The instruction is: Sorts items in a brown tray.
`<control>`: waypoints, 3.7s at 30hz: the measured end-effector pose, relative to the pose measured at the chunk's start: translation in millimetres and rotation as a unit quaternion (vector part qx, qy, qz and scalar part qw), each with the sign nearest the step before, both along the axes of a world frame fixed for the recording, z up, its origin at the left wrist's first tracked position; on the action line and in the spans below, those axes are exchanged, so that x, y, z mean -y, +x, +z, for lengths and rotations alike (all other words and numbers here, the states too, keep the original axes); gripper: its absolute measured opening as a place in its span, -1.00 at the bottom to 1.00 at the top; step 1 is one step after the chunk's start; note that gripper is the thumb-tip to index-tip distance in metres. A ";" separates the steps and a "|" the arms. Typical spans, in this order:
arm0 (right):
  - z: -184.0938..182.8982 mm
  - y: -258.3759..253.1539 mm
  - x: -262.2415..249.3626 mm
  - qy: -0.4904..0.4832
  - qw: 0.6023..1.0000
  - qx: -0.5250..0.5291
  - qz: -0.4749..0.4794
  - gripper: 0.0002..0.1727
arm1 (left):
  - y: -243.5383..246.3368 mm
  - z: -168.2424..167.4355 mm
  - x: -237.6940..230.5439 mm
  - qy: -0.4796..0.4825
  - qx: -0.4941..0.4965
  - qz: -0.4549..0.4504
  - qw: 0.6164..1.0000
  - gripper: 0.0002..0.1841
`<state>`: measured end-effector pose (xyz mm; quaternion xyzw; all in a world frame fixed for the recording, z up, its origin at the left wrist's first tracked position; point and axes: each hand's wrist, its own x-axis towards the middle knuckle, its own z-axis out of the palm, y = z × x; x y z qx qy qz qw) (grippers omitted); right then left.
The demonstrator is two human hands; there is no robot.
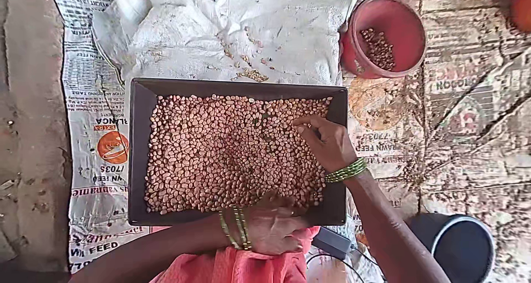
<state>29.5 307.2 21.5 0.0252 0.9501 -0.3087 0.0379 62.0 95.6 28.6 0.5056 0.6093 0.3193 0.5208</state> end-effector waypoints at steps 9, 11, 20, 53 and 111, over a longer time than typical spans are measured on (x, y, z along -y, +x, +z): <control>-44.3 -4.3 45.5 0.167 0.969 -0.047 0.179 -0.82 | -54.5 10.0 98.3 -0.078 -0.136 0.215 0.964 -0.60; -51.8 -0.3 51.2 0.190 0.960 -0.091 0.183 -0.85 | -69.0 1.1 94.0 -0.074 -0.219 0.297 0.927 -0.69; -15.0 1.0 8.1 -0.162 0.983 0.076 -0.042 -0.84 | -106.1 -68.3 18.1 0.069 -0.420 0.261 0.866 -0.83; -46.0 23.0 47.3 0.221 0.966 -0.051 0.123 -0.77 | -62.2 -53.1 53.6 0.042 -0.350 0.308 0.884 -0.81; 30.5 60.4 -2.0 -0.517 0.836 0.108 -0.149 -0.35 | -17.4 -3.7 0.7 -0.082 -0.250 -0.036 0.964 -0.52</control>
